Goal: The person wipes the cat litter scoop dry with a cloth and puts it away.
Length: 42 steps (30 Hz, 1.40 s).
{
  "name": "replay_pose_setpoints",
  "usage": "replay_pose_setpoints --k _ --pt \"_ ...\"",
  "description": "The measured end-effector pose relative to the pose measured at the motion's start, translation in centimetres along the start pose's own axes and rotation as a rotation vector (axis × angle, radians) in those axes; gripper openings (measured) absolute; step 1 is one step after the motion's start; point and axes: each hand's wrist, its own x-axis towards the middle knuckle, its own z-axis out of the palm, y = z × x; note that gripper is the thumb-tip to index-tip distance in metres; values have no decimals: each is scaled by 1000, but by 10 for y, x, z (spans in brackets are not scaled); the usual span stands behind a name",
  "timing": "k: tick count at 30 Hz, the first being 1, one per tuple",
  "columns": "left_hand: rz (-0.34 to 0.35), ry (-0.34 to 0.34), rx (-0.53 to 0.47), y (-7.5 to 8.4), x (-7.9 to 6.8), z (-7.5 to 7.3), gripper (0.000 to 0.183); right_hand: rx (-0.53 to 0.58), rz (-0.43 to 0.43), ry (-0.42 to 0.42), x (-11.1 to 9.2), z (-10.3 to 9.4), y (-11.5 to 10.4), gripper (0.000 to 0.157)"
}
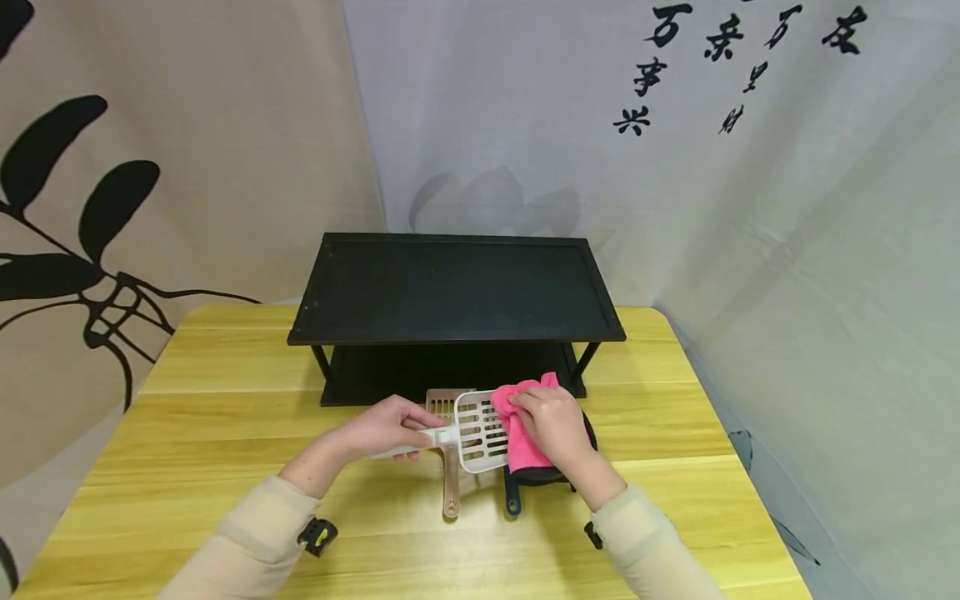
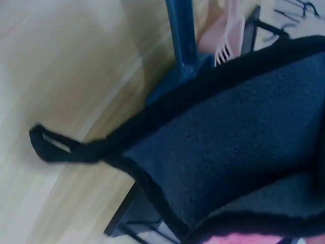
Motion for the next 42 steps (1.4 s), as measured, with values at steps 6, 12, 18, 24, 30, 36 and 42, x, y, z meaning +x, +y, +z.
replay_pose_setpoints --k 6,12,18,24,30,36,42 --pt "-61 14 -122 -17 -7 -11 44 79 221 -7 -7 -20 22 18" --pt "-51 -8 -208 -25 -12 -17 45 195 303 91 -12 -44 27 22" --pt "-27 -31 -257 -25 -16 -19 44 270 206 266 -12 -60 22 25" --pt "-15 7 -258 -28 -22 -30 47 260 159 378 -15 -73 28 30" --pt "-7 9 -257 -29 -20 -33 44 340 41 397 -20 -78 29 16" --pt "-12 -1 -286 -19 -9 -19 42 358 -3 410 -17 -54 -2 29" --pt "1 -38 -358 -11 2 -3 43 170 69 446 -13 -20 -36 20"
